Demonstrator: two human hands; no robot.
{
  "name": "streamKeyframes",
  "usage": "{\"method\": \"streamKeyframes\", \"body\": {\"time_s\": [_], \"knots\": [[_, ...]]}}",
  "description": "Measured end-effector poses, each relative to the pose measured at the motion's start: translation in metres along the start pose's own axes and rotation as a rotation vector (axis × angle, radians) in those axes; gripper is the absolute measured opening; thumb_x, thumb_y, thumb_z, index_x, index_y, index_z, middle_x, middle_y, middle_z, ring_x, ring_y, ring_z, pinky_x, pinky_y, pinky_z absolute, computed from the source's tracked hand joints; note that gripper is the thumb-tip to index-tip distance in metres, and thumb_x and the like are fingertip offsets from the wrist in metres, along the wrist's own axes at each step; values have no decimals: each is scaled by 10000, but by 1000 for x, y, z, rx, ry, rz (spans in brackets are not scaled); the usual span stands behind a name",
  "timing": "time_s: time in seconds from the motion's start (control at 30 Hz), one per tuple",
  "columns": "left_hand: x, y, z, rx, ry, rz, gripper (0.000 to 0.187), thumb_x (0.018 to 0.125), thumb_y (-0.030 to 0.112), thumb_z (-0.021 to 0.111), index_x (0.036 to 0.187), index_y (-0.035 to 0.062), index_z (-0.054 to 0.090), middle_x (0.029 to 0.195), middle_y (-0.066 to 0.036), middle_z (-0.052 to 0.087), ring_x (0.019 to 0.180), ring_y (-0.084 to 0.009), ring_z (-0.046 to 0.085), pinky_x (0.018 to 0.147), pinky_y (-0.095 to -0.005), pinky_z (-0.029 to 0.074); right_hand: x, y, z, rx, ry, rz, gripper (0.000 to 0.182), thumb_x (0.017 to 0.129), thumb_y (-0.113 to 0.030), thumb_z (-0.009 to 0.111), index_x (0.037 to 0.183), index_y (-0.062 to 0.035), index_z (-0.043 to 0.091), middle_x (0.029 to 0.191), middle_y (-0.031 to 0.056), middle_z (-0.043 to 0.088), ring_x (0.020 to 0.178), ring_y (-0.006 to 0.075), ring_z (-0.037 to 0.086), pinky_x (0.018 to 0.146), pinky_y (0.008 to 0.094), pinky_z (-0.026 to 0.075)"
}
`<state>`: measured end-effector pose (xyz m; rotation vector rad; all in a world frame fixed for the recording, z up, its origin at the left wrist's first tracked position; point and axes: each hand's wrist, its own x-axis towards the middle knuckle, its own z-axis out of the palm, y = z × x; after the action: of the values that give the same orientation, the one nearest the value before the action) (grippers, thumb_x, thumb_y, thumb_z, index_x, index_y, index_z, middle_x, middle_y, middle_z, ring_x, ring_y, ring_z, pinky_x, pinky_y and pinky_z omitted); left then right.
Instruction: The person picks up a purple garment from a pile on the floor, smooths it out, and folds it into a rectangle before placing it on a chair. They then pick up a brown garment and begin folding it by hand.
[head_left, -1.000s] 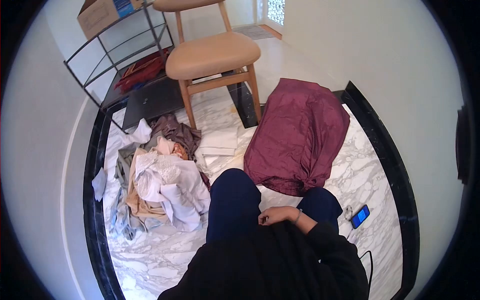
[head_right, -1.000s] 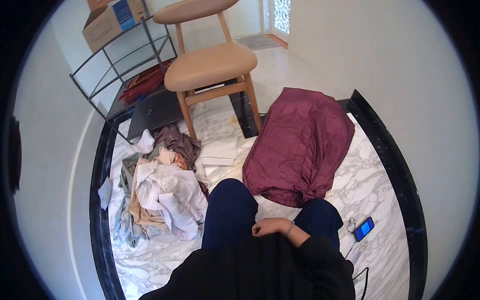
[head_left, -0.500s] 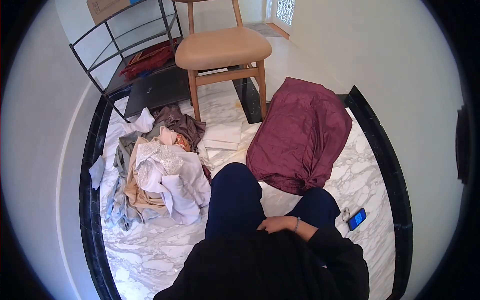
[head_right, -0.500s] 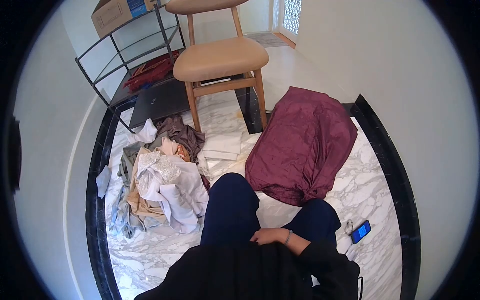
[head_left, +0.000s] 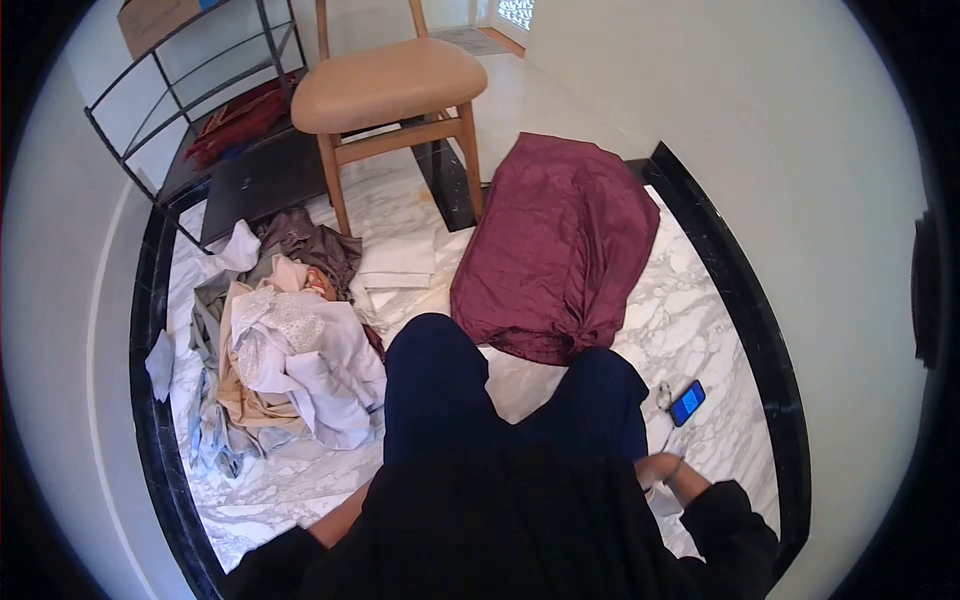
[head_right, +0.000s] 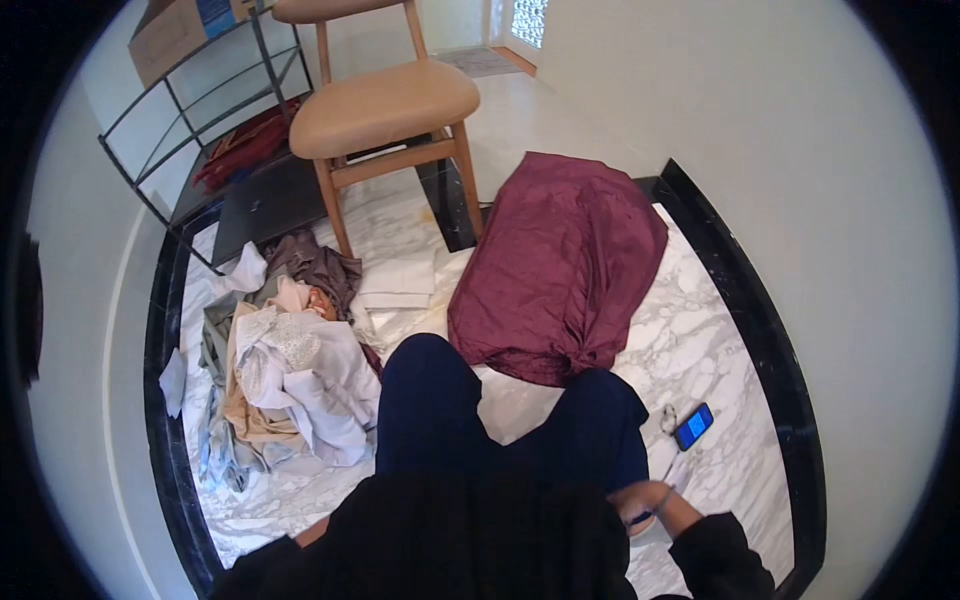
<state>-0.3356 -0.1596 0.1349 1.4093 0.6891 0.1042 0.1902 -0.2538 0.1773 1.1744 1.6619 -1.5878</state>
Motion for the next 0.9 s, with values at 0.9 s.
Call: {"method": "streamKeyframes", "body": {"time_s": [0.9], "knots": [[-21,42,-33,-325,-392,102,330,859,226,665,1075,-21,625,1017,-103,665,939,-143,574,871,-330,463,25,-145,-16,327,686,-712,462,936,-205,519,1345,9,491,1329,166,550,1243,268,501,1065,356,364]]}}
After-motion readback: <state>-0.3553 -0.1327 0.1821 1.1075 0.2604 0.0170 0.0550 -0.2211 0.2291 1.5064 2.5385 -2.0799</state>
